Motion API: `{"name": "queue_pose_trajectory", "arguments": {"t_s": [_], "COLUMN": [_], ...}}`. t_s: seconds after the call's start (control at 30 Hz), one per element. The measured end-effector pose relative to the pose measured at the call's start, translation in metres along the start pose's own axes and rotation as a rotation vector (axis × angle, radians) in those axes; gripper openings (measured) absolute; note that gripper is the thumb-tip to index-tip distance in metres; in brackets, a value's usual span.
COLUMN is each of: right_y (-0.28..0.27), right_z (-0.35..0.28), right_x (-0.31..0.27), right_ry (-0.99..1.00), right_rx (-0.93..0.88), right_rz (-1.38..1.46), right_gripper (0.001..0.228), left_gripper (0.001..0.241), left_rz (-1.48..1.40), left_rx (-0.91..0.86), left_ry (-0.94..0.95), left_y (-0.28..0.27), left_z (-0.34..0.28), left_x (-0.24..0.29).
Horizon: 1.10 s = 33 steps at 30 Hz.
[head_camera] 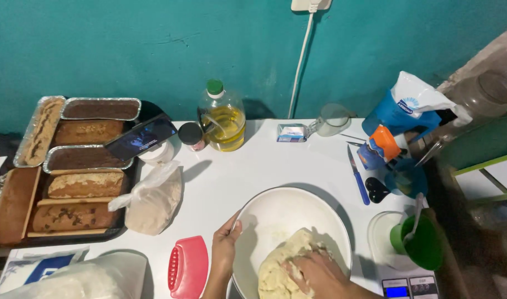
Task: Mixing ingredients in a bowl and kneading dough on a table.
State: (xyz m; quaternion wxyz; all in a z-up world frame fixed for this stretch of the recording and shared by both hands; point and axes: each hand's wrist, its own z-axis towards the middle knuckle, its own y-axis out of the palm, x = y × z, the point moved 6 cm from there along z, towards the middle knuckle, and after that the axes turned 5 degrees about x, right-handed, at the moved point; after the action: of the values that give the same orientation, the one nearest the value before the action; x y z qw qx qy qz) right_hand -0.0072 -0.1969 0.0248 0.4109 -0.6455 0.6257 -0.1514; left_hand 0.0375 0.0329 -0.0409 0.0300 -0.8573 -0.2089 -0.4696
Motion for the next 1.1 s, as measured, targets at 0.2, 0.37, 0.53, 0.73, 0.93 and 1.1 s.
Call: {"name": "queue_pose_trajectory", "arguments": {"t_s": [0.2, 0.37, 0.53, 0.73, 0.93, 1.1], "right_y": [0.037, -0.021, -0.05, -0.066, -0.002, 0.005], "right_z": [0.06, 0.09, 0.082, 0.088, 0.157, 0.072], "right_x": [0.003, -0.037, -0.015, 0.002, -0.062, -0.09], "right_ry": [-0.044, -0.127, -0.218, -0.268, -0.36, -0.897], "right_rx": [0.212, 0.213, 0.247, 0.508, -0.009, -0.326], "right_rz": [-0.211, -0.114, 0.446, 0.38, 0.121, 0.28], "right_gripper": [0.076, 0.075, 0.059, 0.045, 0.069, 0.046], "left_gripper": [0.04, 0.04, 0.041, 0.048, 0.043, 0.035], "left_rz": [0.079, 0.019, -0.003, -0.376, -0.188, 0.306], "left_rx": [0.013, -0.001, -0.066, 0.081, 0.075, -0.054], "left_ry": [-0.03, -0.003, 0.022, 0.201, 0.039, 0.4], "left_y": [0.006, 0.006, 0.009, -0.026, -0.008, 0.008], "left_z": [0.005, 0.013, -0.028, -0.031, -0.013, 0.0], "left_x": [-0.004, -0.008, 0.002, -0.079, 0.002, 0.04]}}
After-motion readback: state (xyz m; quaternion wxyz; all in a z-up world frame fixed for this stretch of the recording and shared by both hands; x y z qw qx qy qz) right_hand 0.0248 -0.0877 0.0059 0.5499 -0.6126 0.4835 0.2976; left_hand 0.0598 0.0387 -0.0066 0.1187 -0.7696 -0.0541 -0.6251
